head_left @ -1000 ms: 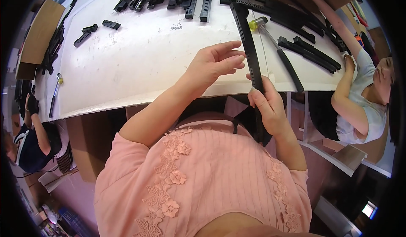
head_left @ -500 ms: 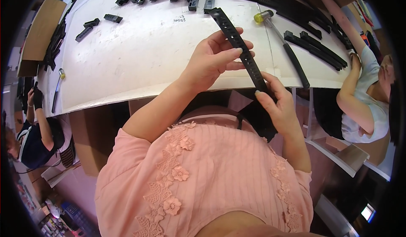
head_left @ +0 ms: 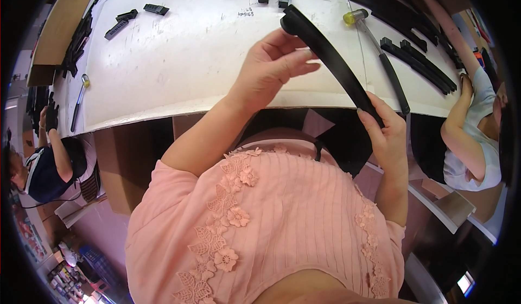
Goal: The person assembles black plastic components by inserting plastic clips into plastic bars and tapping them into place with a rubber mallet.
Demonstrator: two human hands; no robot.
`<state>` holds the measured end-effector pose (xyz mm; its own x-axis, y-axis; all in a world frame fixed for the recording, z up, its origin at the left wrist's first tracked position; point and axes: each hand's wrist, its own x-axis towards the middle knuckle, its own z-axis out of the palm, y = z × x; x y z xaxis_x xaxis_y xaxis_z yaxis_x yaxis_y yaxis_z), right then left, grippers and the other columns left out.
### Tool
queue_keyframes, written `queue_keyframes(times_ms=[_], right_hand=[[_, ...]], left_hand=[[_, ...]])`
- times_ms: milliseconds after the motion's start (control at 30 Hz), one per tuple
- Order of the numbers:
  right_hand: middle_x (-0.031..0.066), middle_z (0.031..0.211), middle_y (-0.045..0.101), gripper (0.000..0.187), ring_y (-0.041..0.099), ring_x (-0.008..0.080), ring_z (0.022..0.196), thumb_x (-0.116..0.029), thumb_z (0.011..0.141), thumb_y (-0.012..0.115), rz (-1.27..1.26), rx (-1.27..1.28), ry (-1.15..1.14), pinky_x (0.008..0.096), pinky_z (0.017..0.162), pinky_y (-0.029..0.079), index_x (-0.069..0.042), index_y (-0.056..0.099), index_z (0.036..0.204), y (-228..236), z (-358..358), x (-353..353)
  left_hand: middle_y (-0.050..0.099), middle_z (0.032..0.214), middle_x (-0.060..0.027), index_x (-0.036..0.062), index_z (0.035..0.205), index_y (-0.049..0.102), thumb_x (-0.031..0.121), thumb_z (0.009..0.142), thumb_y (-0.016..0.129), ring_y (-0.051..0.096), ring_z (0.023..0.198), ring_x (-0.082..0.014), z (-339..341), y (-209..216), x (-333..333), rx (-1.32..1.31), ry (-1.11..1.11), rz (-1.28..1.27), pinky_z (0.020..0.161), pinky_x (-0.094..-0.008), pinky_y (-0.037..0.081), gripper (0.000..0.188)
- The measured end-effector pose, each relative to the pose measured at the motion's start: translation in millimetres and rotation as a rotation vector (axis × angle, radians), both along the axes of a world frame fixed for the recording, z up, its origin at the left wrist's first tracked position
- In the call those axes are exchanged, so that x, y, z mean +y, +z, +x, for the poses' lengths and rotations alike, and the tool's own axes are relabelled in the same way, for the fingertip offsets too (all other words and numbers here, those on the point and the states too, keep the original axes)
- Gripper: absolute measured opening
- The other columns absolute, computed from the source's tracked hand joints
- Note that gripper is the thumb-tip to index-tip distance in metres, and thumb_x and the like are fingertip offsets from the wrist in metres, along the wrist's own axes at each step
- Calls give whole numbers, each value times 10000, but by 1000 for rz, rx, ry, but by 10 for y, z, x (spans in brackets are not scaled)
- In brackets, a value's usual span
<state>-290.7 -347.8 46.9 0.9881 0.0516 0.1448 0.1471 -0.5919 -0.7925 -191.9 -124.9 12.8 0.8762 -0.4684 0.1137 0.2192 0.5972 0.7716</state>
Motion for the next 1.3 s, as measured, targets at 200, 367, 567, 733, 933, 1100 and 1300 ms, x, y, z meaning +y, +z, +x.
queue_keyframes(times_ms=[200,367,567,733,933,1100,1300], right_hand=[[59,773,624,314,546,86,675,-114,860,565,138,276,26,223,610,440,26,565,1141,70,40,-112],[53,767,609,284,537,87,656,-118,872,551,57,315,53,210,575,422,-19,587,1136,174,116,-194],[115,893,611,221,576,192,759,-54,847,576,-514,-582,-62,250,679,442,-10,619,1059,272,219,-60],[90,1015,607,380,566,158,895,-214,909,521,506,250,-11,250,799,427,7,478,1215,-9,144,278],[116,1035,594,365,580,182,957,-289,917,511,1160,289,-24,290,815,458,2,488,1136,-148,513,534],[69,899,604,310,605,121,806,-181,873,590,1117,278,10,231,710,488,26,496,1083,-205,614,541],[16,813,602,258,573,56,711,-172,864,598,904,305,65,193,645,474,-4,543,1053,-146,620,301]], left_hand=[[557,1130,-138,15,1305,372,151,940,442,597,993,-233,68,55,214,-58,55,15,847,-358,516,395],[611,986,-106,-23,1236,446,109,905,506,643,860,-190,88,183,338,-24,56,194,781,-288,541,361],[633,950,-109,-13,1078,537,58,853,570,657,835,-187,72,116,410,110,146,210,770,-277,547,239],[615,947,-115,-2,993,528,35,826,599,637,901,-226,-79,43,206,226,111,1,839,-318,523,185],[608,954,-110,13,992,477,-3,805,621,633,901,-207,-291,7,-56,271,33,-30,828,-303,522,237],[569,1026,-89,14,1010,471,-26,776,643,613,934,-184,-382,-56,-116,236,-41,88,812,-277,517,293],[504,1171,-132,4,1155,441,-8,801,596,574,1022,-228,-175,-30,49,242,-37,125,860,-326,498,386]])
